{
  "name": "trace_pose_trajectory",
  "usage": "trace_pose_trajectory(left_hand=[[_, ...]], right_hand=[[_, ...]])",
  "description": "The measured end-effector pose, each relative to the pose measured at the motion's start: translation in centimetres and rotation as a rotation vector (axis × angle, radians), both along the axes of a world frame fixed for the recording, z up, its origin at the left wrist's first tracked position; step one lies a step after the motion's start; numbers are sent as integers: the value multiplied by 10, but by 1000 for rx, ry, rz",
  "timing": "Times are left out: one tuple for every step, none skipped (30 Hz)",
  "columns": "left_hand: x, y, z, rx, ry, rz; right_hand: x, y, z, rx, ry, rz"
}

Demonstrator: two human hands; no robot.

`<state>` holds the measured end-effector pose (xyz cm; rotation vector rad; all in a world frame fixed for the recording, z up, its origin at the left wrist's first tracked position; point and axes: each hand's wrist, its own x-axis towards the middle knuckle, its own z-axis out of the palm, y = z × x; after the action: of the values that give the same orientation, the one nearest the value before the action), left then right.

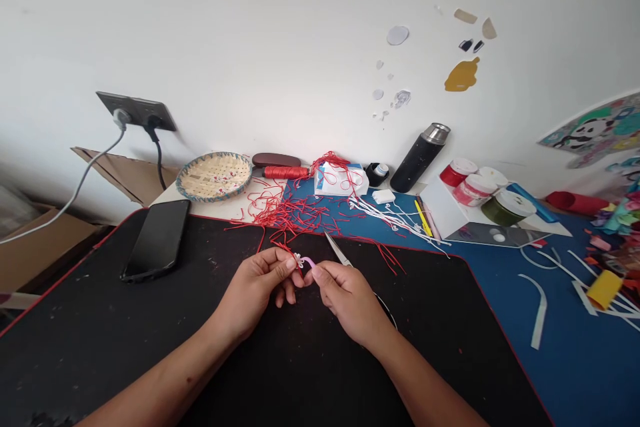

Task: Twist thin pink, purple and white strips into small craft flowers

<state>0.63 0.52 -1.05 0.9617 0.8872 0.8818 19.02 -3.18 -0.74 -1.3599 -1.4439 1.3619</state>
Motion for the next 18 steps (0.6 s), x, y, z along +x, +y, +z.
trace_pose_trajectory(left_hand=[[0, 0, 0, -2, 0, 1], [0, 0, 1, -6, 0, 2], [0, 0, 1, -10, 0, 2], [0, 0, 1, -14, 0, -1], [-1, -1, 2, -20, 0, -5], [-1, -1, 2, -26, -1, -7], [-2, -1, 2, -32, -3, -11], [-2, -1, 2, -38, -6, -15], [-3, -1, 1, -44, -8, -18], [-3, -1, 1, -49, -11, -21], [-4, -1, 0, -53, -13, -23], [-4, -1, -1, -54, -14, -25], [-4, -1, -1, -56, -15, -28], [-5, -1, -1, -57, -12, -30], [-5, -1, -2, -58, -8, -35], [-5, -1, -1, -58, 0, -38], [-6, -1, -1, -59, 7, -40], [-6, -1, -1, -58, 15, -42]], right_hand=[[0, 0, 0, -7, 8, 1], [0, 0, 0, -14, 18, 4], [0, 0, 0, -22, 31, 6], [0, 0, 0, -30, 46, 9], [0, 0, -1, -39, 60, 13], [0, 0, -1, -48, 69, 17], [0, 0, -1, -59, 75, 20], [0, 0, -1, -70, 80, 23], [1, 0, -1, -82, 86, 27], [1, 0, -1, -94, 92, 33], [1, 0, -1, -105, 100, 38], [1, 0, -1, -116, 110, 42], [1, 0, -1, -126, 119, 47], [2, 0, -1, -135, 128, 50], [2, 0, 0, -144, 134, 53], [2, 0, 0, -152, 137, 56], [2, 0, 0, -159, 136, 59], [2, 0, 0, -164, 131, 61]])
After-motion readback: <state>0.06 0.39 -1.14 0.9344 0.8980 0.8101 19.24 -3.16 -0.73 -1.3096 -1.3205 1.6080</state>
